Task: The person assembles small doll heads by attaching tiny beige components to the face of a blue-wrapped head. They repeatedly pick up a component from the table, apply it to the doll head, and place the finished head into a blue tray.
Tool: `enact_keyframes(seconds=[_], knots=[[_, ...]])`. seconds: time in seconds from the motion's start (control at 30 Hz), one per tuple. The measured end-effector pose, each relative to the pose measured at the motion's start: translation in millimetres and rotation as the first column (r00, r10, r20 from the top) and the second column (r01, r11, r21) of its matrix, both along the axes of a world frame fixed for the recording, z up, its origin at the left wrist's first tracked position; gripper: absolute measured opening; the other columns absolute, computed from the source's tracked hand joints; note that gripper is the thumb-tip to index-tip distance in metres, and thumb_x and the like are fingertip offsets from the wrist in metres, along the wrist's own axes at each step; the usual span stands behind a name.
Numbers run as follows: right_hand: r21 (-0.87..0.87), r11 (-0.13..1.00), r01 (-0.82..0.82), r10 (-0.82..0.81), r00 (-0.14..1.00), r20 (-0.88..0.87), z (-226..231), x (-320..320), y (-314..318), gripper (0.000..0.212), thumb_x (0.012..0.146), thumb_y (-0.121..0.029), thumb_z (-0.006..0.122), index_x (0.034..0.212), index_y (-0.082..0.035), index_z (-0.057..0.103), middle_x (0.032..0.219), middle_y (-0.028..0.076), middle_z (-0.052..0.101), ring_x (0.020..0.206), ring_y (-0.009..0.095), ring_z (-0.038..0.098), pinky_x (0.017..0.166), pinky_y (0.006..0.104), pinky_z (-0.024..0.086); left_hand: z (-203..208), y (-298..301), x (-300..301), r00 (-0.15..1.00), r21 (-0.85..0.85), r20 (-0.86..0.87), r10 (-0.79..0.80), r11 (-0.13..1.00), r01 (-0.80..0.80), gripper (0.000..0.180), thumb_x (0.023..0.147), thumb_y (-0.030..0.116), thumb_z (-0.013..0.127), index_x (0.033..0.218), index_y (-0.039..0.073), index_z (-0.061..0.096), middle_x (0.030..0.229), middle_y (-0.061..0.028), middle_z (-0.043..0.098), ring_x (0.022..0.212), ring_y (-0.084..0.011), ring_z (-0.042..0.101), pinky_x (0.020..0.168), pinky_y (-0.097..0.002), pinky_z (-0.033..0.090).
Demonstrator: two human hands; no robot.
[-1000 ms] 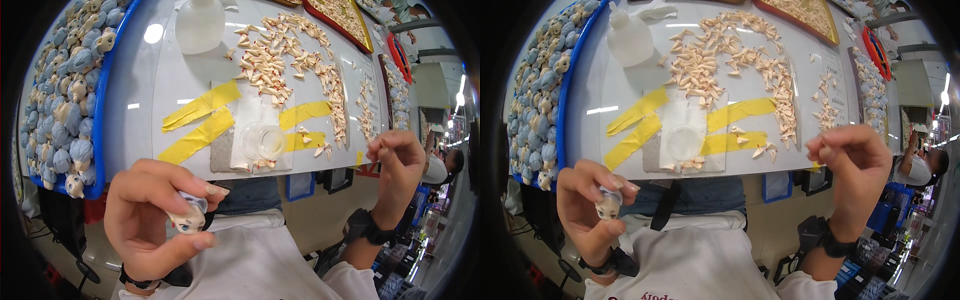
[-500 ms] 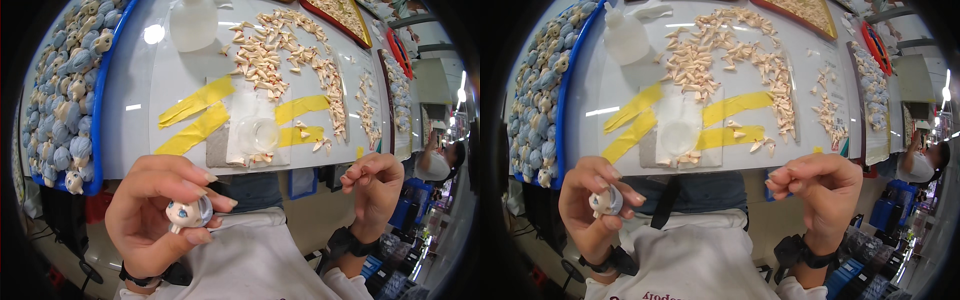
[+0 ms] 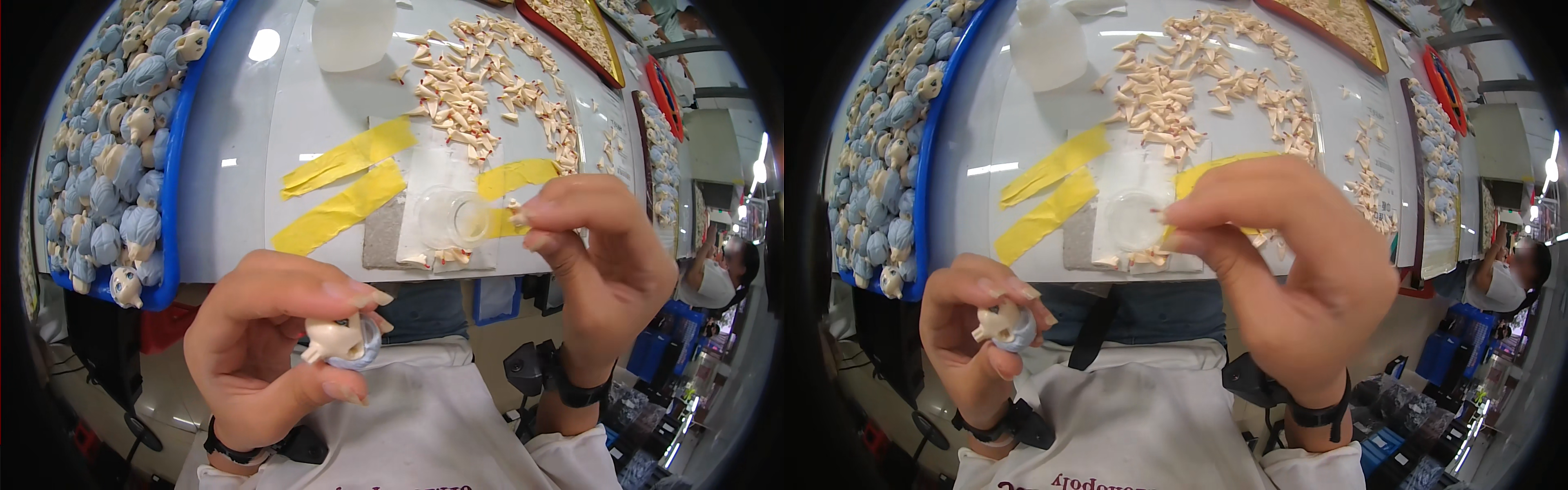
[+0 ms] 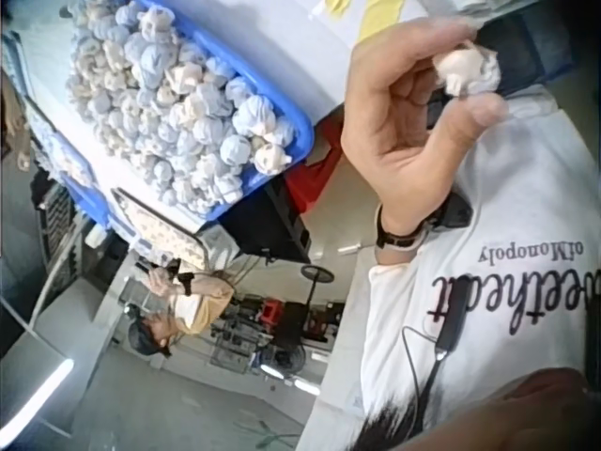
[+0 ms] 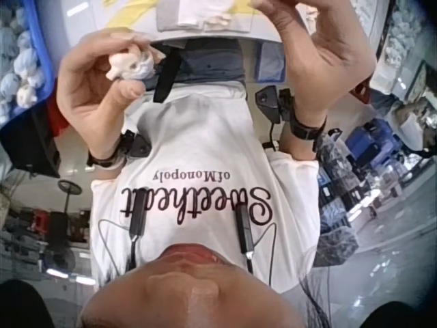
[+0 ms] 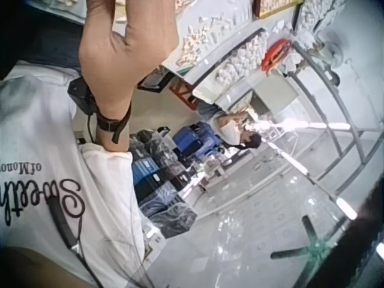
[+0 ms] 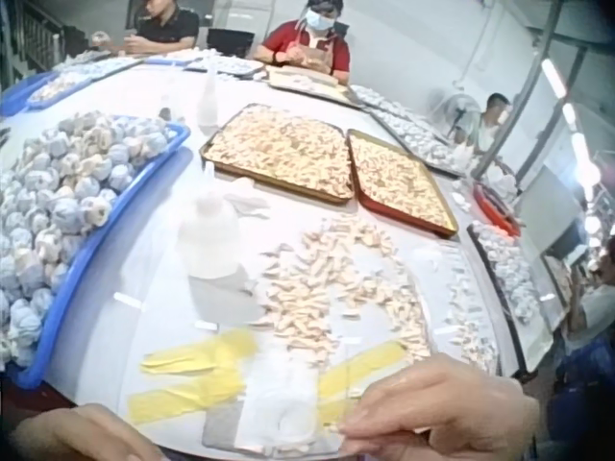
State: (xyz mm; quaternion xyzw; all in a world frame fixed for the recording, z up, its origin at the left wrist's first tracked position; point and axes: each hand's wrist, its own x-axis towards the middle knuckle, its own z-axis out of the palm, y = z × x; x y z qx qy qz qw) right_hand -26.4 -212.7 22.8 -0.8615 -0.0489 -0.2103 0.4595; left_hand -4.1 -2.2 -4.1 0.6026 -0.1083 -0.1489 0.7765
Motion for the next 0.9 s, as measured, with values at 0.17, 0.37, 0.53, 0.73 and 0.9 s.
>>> enact_keyframes(seconds=[0.17, 0.37, 0.53, 0.73, 0.9], knots=[[-0.374, 0.925, 0.065, -0.033, 0.995, 0.091, 0, 5, 12, 0.022, 0.056, 0.01, 0.066, 0.075, -0.001, 0.063, 0.074, 0.008, 0.057, 0.071, 0.018, 0.053, 0.065, 0.0273, 0.041, -6, 2, 3, 0.998, -0.021, 0.027, -0.062, 0.998, 0.062, 0.052, 0.067, 0.038, 0.075, 0.094, 0.002, 0.049, 0.089, -0.0123, 0.052, 0.069, -0.0188, 0.057, 0.059, -0.0267, 0.047], [-0.533, 0.835, 0.138, -0.044, 0.982, 0.186, 0, 2, 17, 0.023, 0.053, 0.008, 0.067, 0.072, -0.004, 0.064, 0.071, 0.005, 0.057, 0.07, 0.019, 0.052, 0.063, 0.0282, 0.04, 0, -5, 3, 0.999, -0.041, -0.028, -0.031, 0.999, 0.029, 0.053, 0.066, 0.036, 0.075, 0.095, 0.001, 0.049, 0.089, -0.0122, 0.052, 0.069, -0.02, 0.058, 0.059, -0.0282, 0.048], [-0.469, 0.87, 0.15, -0.059, 0.978, 0.202, -3, 3, 19, 0.022, 0.057, 0.008, 0.066, 0.075, -0.003, 0.062, 0.075, 0.008, 0.056, 0.07, 0.018, 0.051, 0.063, 0.0265, 0.04, 2, -12, 0, 0.997, -0.092, -0.057, -0.05, 0.995, 0.044, 0.053, 0.067, 0.034, 0.075, 0.097, 0.0, 0.048, 0.089, -0.012, 0.052, 0.068, -0.0192, 0.057, 0.058, -0.0277, 0.049], [0.049, 0.995, -0.087, 0.09, 0.994, -0.068, 12, -13, 34, 0.017, 0.067, 0.003, 0.067, 0.08, -0.004, 0.057, 0.078, 0.009, 0.05, 0.069, 0.013, 0.049, 0.062, 0.0216, 0.04, 10, -16, -1, 0.991, -0.05, -0.134, -0.026, 0.999, 0.019, 0.052, 0.066, 0.032, 0.076, 0.097, 0.001, 0.048, 0.089, -0.0121, 0.053, 0.071, -0.0173, 0.057, 0.064, -0.0276, 0.049], [0.012, 0.991, -0.133, 0.134, 0.99, -0.044, 6, -18, 39, 0.021, 0.065, 0.002, 0.07, 0.079, -0.008, 0.058, 0.077, 0.007, 0.051, 0.064, 0.012, 0.049, 0.057, 0.0199, 0.039, 2, -7, 0, 0.994, -0.044, 0.016, -0.109, 0.993, 0.11, 0.045, 0.068, 0.023, 0.076, 0.095, -0.001, 0.05, 0.086, -0.0109, 0.053, 0.072, -0.0149, 0.056, 0.068, -0.0273, 0.048]])
